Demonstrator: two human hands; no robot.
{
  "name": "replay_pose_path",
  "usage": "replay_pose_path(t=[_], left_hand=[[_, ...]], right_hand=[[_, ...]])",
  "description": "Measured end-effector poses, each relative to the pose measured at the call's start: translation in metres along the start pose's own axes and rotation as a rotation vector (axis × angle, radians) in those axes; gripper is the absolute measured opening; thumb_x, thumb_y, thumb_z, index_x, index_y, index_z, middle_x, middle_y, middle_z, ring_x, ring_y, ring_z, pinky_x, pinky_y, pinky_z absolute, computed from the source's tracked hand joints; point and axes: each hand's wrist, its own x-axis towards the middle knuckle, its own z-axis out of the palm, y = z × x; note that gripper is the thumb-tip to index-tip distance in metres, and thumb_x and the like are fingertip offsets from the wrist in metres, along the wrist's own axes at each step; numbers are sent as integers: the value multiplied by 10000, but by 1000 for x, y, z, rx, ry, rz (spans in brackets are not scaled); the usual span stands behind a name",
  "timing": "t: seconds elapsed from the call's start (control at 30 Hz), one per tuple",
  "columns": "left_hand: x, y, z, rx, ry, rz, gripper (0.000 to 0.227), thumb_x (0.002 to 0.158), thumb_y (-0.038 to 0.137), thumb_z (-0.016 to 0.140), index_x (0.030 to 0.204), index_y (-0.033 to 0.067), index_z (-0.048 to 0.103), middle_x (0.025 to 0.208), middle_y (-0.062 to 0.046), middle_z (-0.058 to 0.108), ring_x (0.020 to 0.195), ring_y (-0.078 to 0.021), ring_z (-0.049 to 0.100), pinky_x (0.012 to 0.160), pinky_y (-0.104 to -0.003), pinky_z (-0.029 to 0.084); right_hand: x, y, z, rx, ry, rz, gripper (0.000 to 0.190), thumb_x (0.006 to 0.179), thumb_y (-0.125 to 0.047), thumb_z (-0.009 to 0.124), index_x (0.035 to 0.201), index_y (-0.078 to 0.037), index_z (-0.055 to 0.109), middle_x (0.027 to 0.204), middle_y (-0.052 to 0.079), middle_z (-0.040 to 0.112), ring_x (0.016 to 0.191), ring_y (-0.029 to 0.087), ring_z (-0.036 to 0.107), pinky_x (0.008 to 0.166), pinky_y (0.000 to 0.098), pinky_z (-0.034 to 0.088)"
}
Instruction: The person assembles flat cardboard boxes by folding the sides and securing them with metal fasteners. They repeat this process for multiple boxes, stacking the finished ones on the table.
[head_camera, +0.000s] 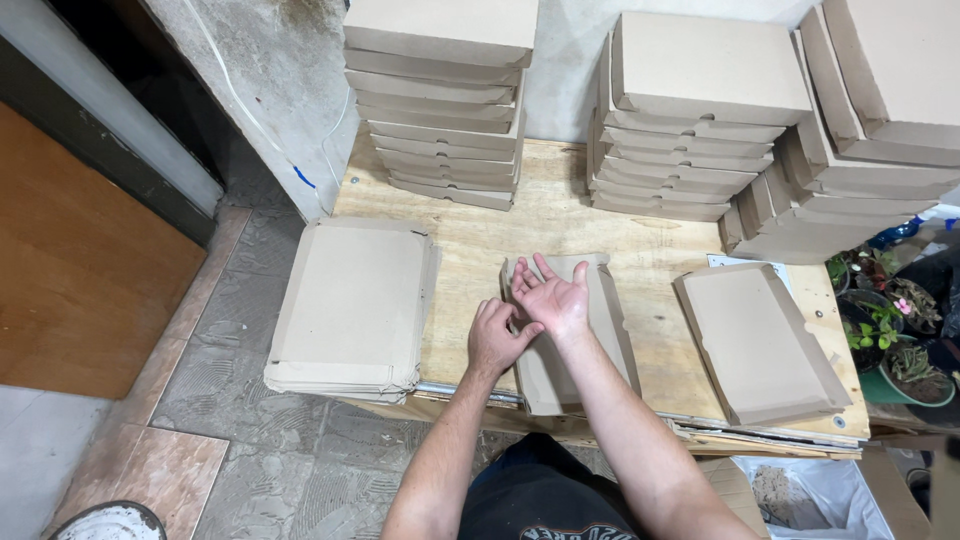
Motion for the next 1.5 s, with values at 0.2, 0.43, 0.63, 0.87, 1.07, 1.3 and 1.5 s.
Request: replay_pose_path(t=[0.2, 0.43, 0.63, 0.87, 1.07, 1.3, 1.5], left_hand=[[5, -4, 1, 0, 52, -91, 432, 1025, 582, 815, 843, 205, 711, 817, 30, 550, 905, -198, 676, 877, -352, 601], [4, -6, 0, 4, 15, -85, 373, 995, 509, 826, 849, 184, 717, 831, -17, 572, 937, -241, 683, 902, -390, 602], [7, 2, -4, 12, 12, -68, 347, 991, 495, 817, 861, 186, 729, 834, -35, 582, 944, -261, 695, 905, -406, 607], [6, -9, 4, 44, 33, -60, 315, 981, 411, 821, 870, 134, 720, 854, -67, 589, 972, -281, 704, 910, -413, 609], [5, -9, 3, 51, 36, -62, 266, 967, 366, 823, 885, 129, 734, 860, -77, 602, 972, -286, 707, 908, -415, 610], [6, -23, 14, 72, 92, -120, 125, 921, 235, 815, 933, 144, 729, 894, -30, 650, 981, -243, 726, 920, -387, 619], [26, -17, 14, 65, 155, -259, 185, 1017, 252, 769, 1160, 138, 742, 1063, -22, 701, 1017, -185, 771, 916, -330, 659]], right_hand=[[-33, 7, 41, 205, -14, -37, 1129, 952, -943, 313, 1673, -76, 365, 1636, 280, 408, 1546, 465, 490, 1247, 605, 498], [-60, 27, 63, 166, -91, 53, 1175, 928, -983, 109, 1826, -225, 133, 1850, 270, 199, 1693, 518, 273, 1358, 667, 311], [-55, 27, 60, 122, -126, 84, 1187, 913, -1001, 63, 1819, -243, 171, 1885, 228, 188, 1701, 519, 261, 1359, 666, 286], [-51, 27, 57, 88, -137, 121, 1210, 885, -1021, 63, 1778, -225, 245, 1881, 223, 218, 1700, 516, 276, 1364, 655, 287], [-47, 27, 55, 86, -145, 132, 1218, 877, -1026, 64, 1765, -218, 270, 1881, 220, 231, 1696, 517, 287, 1362, 654, 291], [-9, 17, 21, -216, -51, 0, 1008, 1011, -885, 478, 1628, -87, 498, 1690, 270, 528, 1482, 432, 620, 1138, 518, 601], [71, -28, -62, -1693, 444, -657, 281, 1000, -389, 791, 1252, -271, 827, 1115, -17, 860, 1082, 191, 830, 903, 361, 680]])
